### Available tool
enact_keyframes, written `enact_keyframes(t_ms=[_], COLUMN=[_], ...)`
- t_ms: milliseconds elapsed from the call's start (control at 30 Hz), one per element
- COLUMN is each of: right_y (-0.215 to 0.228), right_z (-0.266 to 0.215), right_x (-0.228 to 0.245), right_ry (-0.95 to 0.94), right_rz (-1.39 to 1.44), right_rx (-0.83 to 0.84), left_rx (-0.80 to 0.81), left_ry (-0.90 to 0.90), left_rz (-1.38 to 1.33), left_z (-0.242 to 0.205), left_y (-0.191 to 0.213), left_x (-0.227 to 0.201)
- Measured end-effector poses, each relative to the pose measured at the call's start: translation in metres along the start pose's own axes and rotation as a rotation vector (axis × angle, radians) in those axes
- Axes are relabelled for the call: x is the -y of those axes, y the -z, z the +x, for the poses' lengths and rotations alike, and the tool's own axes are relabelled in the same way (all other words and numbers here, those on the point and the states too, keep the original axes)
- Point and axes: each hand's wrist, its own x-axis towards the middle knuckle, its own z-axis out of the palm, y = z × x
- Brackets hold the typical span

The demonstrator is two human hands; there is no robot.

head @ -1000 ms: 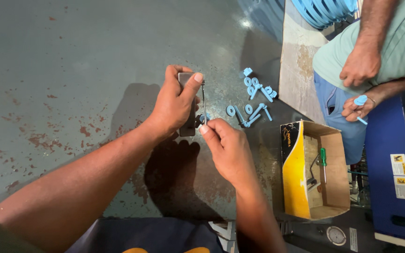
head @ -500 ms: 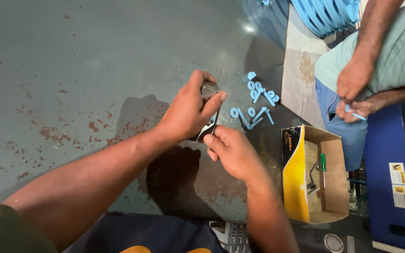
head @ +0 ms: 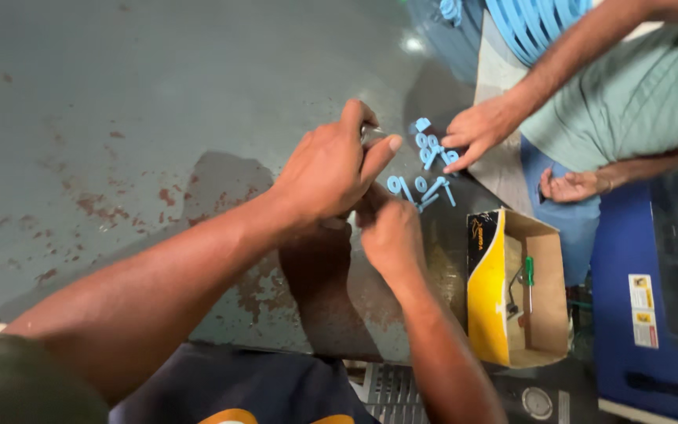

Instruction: The person assembles light blue plastic components by inserting bolts and washers into a metal jig and tightening them with an Allen key. The person then removes the assembled units and places them into a cardboard box.

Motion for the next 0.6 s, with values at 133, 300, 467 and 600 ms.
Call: enact_keyframes(t_ms=[133, 300, 467, 600], right_y=[0.009, 0.067, 0.115, 0.12], right_z=[0.015, 0.041, 0.053, 0.022], right_x=[-0.016, -0.026, 0.002, 0.044], right_ry=[0.136, 0.27, 0.102, 0.14], right_rz=[-0.118, -0.311, -0.296, -0.347], right_rx=[-0.109, -0.191, -0.082, -0.23], left_rx=[0.106, 0.303, 0.352, 0.32], left_ry=[-0.114, 0.065, 0.049, 0.098], left_rz=[-0.187, -0.196, 0.057, 0.061], left_z=[-0.001, -0.004, -0.012, -0.018], left_y=[0.001, -0.009, -0.024, -0.028], left_x=[-0.001, 0.005, 0.005, 0.008])
